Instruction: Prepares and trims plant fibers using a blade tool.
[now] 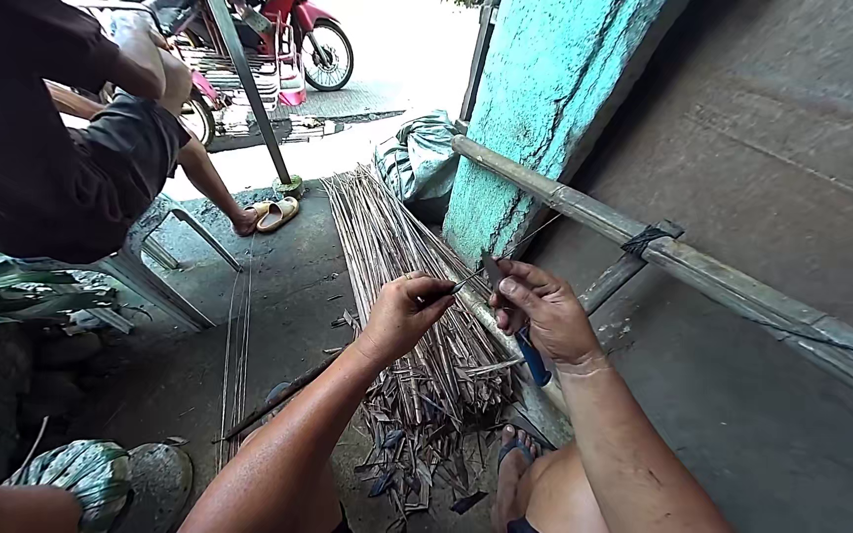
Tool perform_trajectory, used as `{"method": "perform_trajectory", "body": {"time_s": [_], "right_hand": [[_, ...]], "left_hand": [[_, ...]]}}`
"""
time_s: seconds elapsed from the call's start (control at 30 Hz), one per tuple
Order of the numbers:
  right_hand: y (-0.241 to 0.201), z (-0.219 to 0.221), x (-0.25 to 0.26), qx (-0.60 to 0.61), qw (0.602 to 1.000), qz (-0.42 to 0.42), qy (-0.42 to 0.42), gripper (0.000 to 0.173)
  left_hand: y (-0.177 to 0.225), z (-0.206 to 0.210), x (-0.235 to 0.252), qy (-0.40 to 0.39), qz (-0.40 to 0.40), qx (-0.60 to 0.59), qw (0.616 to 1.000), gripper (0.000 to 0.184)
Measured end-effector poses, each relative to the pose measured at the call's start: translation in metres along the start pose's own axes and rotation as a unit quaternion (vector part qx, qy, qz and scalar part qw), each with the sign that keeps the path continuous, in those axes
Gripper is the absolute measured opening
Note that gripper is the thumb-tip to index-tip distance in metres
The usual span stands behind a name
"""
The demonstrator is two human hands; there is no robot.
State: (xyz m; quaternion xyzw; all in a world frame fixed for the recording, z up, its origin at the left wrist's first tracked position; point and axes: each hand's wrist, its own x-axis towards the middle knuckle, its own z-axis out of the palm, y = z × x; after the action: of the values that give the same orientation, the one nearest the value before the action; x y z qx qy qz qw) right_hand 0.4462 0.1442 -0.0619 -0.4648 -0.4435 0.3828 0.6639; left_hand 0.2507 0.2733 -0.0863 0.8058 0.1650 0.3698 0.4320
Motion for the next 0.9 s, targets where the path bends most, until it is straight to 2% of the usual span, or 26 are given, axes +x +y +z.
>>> {"method": "perform_trajectory", "body": {"time_s": [0.13, 0.3, 0.47, 0.53, 0.73, 0.9], "right_hand": [[-0.008, -0.013, 0.003, 0.021, 0.998, -0.033, 0.043, 0.030], [-0.001, -0.001, -0.001, -0.009, 0.999, 0.044, -0.028, 0.030], [-0.004, -0.009, 0.004, 0.017, 0.999, -0.025, 0.027, 0.028], [-0.005, -0.011, 0.004, 0.030, 0.999, -0.028, 0.033, 0.029], [0.003, -0.003, 0.000, 0.001, 0.997, 0.063, -0.050, 0.031], [-0.001, -0.009, 0.004, 0.029, 0.999, -0.006, 0.010, 0.029]], "left_hand": [[-0.003, 0.000, -0.001, -0.012, -0.005, 0.010, 1.000, 0.017], [-0.004, 0.001, -0.001, -0.013, 0.002, 0.013, 1.000, 0.017], [-0.002, 0.000, -0.001, -0.029, 0.001, 0.013, 1.000, 0.020], [-0.003, 0.000, -0.002, -0.028, 0.008, 0.017, 0.999, 0.021], [-0.004, -0.002, -0.002, -0.040, 0.008, 0.019, 0.999, 0.026], [-0.004, -0.002, -0.002, -0.050, 0.011, 0.019, 0.998, 0.026]]}}
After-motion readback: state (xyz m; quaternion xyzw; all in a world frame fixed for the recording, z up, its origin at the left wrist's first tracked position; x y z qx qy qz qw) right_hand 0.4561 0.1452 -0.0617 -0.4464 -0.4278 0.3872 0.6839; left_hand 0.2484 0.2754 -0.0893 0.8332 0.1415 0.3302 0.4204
